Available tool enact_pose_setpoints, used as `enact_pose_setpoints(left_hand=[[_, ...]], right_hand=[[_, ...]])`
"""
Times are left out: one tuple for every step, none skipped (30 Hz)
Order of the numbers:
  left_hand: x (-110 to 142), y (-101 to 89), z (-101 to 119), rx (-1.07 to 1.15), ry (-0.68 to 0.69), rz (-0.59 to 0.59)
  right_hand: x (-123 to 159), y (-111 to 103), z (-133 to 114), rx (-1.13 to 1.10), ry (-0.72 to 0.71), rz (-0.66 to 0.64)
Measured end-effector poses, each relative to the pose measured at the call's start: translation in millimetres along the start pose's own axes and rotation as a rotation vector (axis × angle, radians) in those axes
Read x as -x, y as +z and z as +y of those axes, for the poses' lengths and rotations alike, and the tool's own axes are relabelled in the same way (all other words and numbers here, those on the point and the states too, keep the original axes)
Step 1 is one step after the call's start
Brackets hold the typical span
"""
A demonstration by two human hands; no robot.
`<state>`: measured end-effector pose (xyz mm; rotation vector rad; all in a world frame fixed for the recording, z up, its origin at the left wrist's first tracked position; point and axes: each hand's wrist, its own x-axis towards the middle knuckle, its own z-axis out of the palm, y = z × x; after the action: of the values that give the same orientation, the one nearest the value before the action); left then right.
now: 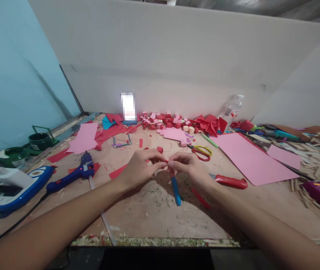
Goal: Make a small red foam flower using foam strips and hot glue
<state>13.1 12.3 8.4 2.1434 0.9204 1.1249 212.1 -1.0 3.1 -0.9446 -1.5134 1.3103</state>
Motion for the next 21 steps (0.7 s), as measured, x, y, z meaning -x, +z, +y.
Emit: enact_pose_setpoints(left_hand=[[-0.3,-0.4,-1.1,-0.02,0.023,-0.002],[-0.3,-0.7,-2.0,-0.035,0.042,0.001],[-0.2,-0.8,-2.9,-0.044,0.059,0.003],[0.2,-0.8,-3.7,-0.047,0.076,0.001],[0.6,-0.7,-4.3,-0.047,0.096,-0.004],[1.1,-0.7,-4.8,-0.047,0.12,-0.013],[1.6,-0.7,-5.1,-0.049,0.142,-0.021],[2.1,-0.6,-5.3,-0.051,0.165,-0.025],[2.5,-0.5,-5.4,-0.052,0.187,-0.022],[2.9,-0.4,-5.4,-0.054,0.204,-0.011],[3.1,-0.3,-5.4,-0.055,0.218,0.0],[3.3,-0.2,-5.5,-0.055,0.229,0.008],[3.3,-0.1,-5.5,-0.056,0.238,0.012],[3.3,-0.1,-5.7,-0.058,0.241,0.011],[3.1,-0.1,-5.8,-0.059,0.241,0.01],[2.9,-0.2,-6.0,-0.058,0.241,0.009],[2.6,-0.2,-6.2,-0.054,0.24,0.008],[2.4,-0.2,-6.3,-0.049,0.239,0.007],[2.2,0.0,-6.1,-0.047,0.235,0.008],[2.2,0.3,-5.8,-0.052,0.233,0.016],[2.3,0.8,-5.2,-0.063,0.229,0.023]], right_hand=[[-0.2,-1.3,0.0,0.0,0.016,-0.017],[-0.4,-2.4,0.1,0.0,0.029,-0.029],[-0.6,-3.1,0.2,-0.004,0.038,-0.037],[-0.8,-3.6,0.4,-0.013,0.046,-0.043],[-1.1,-3.8,0.6,-0.025,0.053,-0.05],[-1.3,-3.8,0.8,-0.04,0.058,-0.057],[-1.5,-3.7,1.0,-0.054,0.062,-0.064],[-1.6,-3.5,1.3,-0.065,0.065,-0.067],[-1.6,-3.2,1.5,-0.074,0.068,-0.068],[-1.3,-2.9,1.7,-0.08,0.074,-0.067],[-0.9,-2.7,1.8,-0.085,0.079,-0.064],[-0.4,-2.4,1.9,-0.09,0.083,-0.058],[0.1,-2.2,2.0,-0.093,0.088,-0.052],[0.7,-1.9,2.1,-0.098,0.093,-0.045],[1.0,-1.7,2.3,-0.105,0.096,-0.039],[1.3,-1.6,2.7,-0.112,0.096,-0.034],[1.2,-1.5,3.3,-0.117,0.097,-0.032],[1.0,-1.6,4.1,-0.121,0.097,-0.029],[0.6,-1.6,5.2,-0.125,0.096,-0.026],[0.1,-1.7,6.6,-0.129,0.092,-0.021],[-0.4,-1.8,8.1,-0.132,0.087,-0.012]])
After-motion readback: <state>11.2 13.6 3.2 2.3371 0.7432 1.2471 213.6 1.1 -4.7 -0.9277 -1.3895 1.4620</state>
